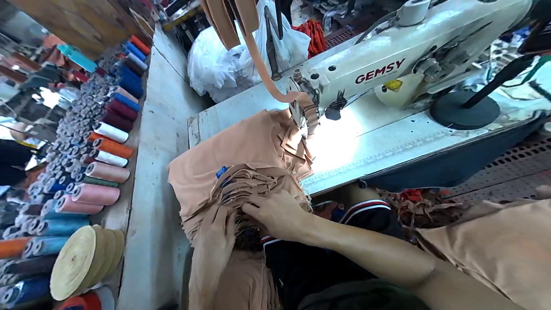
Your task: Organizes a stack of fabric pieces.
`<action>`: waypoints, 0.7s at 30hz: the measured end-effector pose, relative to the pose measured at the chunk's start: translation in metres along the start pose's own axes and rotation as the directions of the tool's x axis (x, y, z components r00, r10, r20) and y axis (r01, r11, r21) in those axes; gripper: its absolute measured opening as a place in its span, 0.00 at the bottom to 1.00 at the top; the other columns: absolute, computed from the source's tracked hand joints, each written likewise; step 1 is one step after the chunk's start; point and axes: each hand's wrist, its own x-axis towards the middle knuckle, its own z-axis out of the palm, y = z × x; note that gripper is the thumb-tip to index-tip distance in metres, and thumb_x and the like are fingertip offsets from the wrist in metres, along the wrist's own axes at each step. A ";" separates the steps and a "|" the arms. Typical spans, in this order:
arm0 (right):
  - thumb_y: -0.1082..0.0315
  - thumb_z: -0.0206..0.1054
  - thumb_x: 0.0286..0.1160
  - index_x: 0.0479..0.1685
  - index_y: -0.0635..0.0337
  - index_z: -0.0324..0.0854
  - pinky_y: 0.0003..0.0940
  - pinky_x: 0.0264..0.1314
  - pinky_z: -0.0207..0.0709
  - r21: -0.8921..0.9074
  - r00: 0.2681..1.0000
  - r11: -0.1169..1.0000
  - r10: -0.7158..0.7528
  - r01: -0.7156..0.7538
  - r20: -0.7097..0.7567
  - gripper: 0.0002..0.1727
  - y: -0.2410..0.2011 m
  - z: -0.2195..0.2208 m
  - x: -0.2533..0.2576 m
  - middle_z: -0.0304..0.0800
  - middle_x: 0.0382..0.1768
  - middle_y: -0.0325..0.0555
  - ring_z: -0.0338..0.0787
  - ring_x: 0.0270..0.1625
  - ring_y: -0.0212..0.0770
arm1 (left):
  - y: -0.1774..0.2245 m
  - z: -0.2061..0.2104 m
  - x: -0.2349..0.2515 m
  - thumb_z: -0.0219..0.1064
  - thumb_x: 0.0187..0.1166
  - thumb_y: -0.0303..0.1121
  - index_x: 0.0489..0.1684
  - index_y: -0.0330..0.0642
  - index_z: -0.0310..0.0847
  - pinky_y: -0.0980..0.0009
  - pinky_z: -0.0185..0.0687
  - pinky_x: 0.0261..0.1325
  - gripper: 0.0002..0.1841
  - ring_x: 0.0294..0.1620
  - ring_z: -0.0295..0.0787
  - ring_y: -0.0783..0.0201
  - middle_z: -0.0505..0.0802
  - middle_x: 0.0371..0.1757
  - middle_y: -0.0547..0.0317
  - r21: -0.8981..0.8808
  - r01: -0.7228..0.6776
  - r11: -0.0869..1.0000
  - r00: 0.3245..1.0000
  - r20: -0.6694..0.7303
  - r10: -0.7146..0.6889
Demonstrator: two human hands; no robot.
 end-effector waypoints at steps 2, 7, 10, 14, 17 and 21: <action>0.64 0.62 0.83 0.49 0.55 0.84 0.48 0.23 0.79 -0.027 0.999 1.000 -0.010 0.009 -0.037 0.08 -0.002 0.002 -0.001 0.89 0.39 0.50 0.89 0.29 0.53 | 0.000 -0.001 -0.002 0.61 0.83 0.37 0.43 0.41 0.90 0.68 0.88 0.43 0.12 0.36 0.89 0.65 0.90 0.38 0.56 -0.007 0.004 1.000 1.000 -0.013 -0.004; 0.69 0.62 0.82 0.51 0.56 0.85 0.51 0.28 0.81 0.037 0.999 0.998 -0.054 0.054 -0.005 0.08 -0.002 0.004 0.004 0.91 0.42 0.51 0.92 0.36 0.54 | 0.003 -0.002 -0.001 0.62 0.81 0.35 0.43 0.39 0.89 0.69 0.88 0.42 0.11 0.36 0.89 0.65 0.91 0.39 0.55 -0.028 0.010 1.000 1.000 -0.017 -0.011; 0.67 0.60 0.84 0.57 0.54 0.86 0.53 0.28 0.80 0.079 0.998 0.996 -0.047 0.044 0.037 0.11 0.002 0.010 0.003 0.92 0.45 0.51 0.92 0.36 0.56 | 0.000 -0.009 0.006 0.63 0.82 0.34 0.43 0.39 0.89 0.67 0.88 0.42 0.10 0.35 0.88 0.64 0.91 0.40 0.54 -0.036 0.030 0.999 1.000 0.006 -0.030; 0.58 0.56 0.90 0.63 0.53 0.83 0.54 0.27 0.80 0.062 0.996 0.998 0.017 -0.022 0.084 0.16 0.003 0.017 -0.001 0.90 0.46 0.53 0.91 0.33 0.57 | -0.008 -0.011 0.025 0.66 0.82 0.32 0.45 0.38 0.90 0.57 0.89 0.47 0.09 0.38 0.91 0.56 0.91 0.42 0.50 -0.005 0.127 0.992 0.986 0.114 -0.126; 0.55 0.56 0.90 0.63 0.54 0.83 0.53 0.27 0.80 0.073 0.996 0.997 0.023 -0.030 0.086 0.18 0.006 0.018 -0.007 0.89 0.46 0.53 0.90 0.33 0.57 | 0.000 -0.010 0.046 0.66 0.84 0.34 0.51 0.36 0.91 0.52 0.87 0.60 0.11 0.49 0.92 0.51 0.93 0.50 0.46 0.056 0.227 0.972 0.916 0.327 -0.232; 0.53 0.59 0.87 0.54 0.54 0.84 0.54 0.31 0.83 0.206 0.998 0.978 0.019 -0.033 0.068 0.16 0.021 0.010 -0.028 0.90 0.47 0.50 0.92 0.39 0.53 | 0.000 -0.012 0.061 0.63 0.86 0.33 0.52 0.35 0.88 0.52 0.85 0.62 0.12 0.52 0.91 0.50 0.91 0.53 0.44 0.084 0.223 0.971 0.848 0.474 -0.236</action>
